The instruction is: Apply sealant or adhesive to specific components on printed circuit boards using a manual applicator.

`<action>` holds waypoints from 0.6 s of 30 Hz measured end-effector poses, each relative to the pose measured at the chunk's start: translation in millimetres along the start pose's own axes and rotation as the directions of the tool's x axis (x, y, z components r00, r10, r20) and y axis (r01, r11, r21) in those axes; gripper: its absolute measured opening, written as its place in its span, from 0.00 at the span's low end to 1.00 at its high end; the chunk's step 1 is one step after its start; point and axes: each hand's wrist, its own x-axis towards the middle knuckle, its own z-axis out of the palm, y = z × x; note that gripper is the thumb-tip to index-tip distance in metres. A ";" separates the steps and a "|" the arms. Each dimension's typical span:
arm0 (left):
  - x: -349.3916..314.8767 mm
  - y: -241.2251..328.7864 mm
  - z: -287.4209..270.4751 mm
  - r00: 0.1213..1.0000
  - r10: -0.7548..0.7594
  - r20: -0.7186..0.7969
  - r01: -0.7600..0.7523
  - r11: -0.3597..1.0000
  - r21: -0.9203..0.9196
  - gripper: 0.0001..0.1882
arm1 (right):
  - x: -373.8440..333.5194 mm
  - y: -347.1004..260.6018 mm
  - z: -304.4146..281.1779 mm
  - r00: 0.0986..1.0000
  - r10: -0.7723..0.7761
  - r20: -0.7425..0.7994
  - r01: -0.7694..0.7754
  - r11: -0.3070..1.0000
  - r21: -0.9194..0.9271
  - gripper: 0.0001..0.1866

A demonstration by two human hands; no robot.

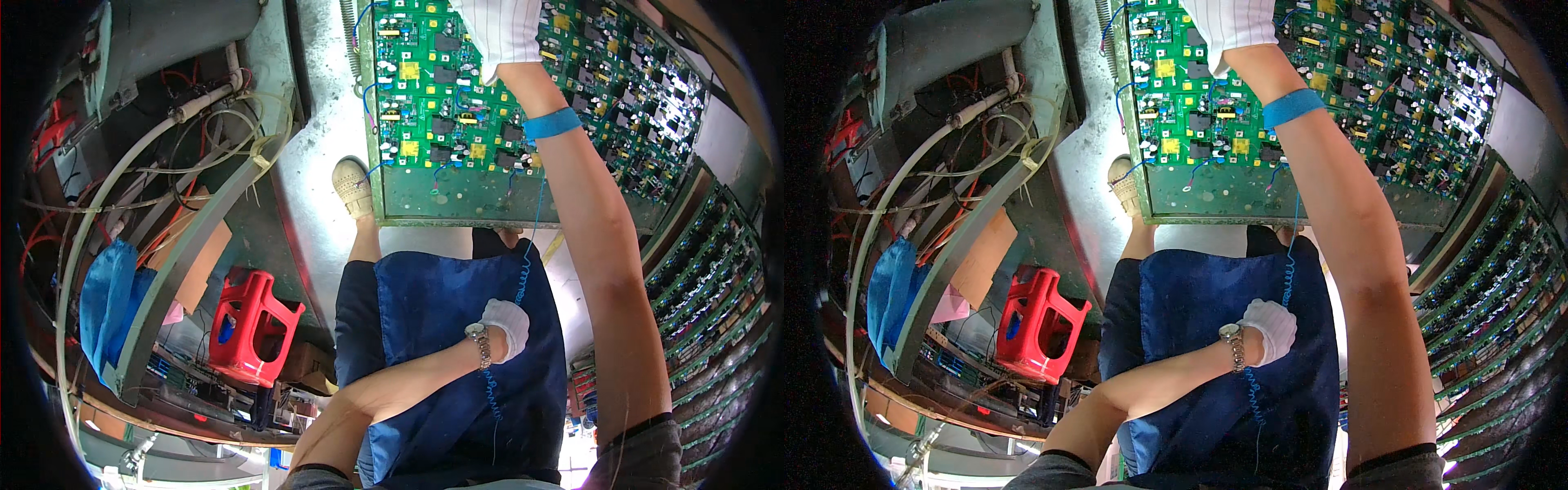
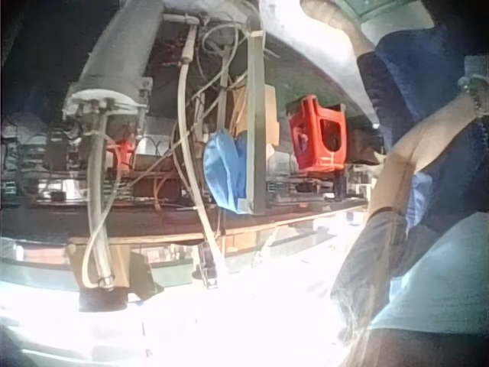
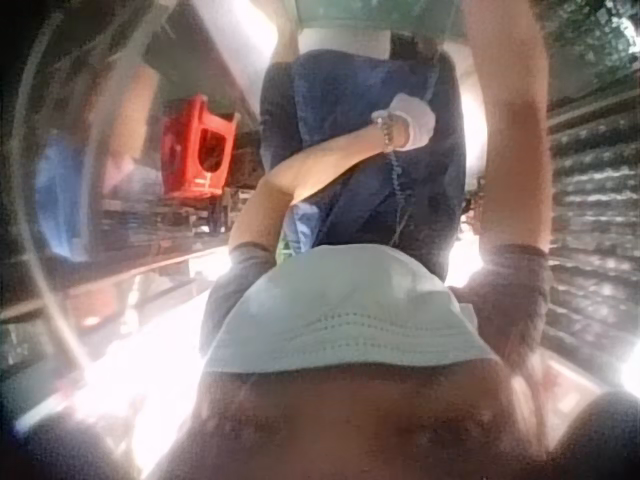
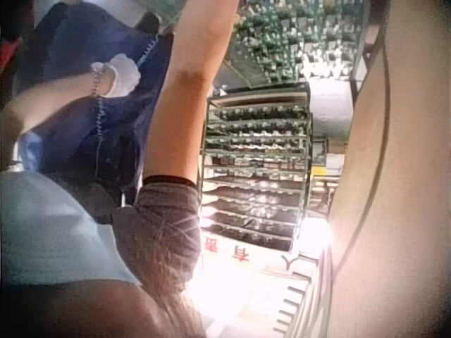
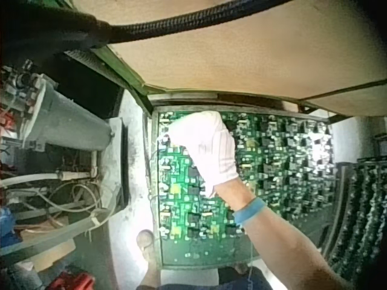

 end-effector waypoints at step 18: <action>-2.2 -1.1 -0.5 1.000 0.025 -0.002 -0.025 0.999 0.029 0.15 | -4.5 -23.9 -26.5 0.993 -0.110 0.032 0.112 0.993 -0.037 0.16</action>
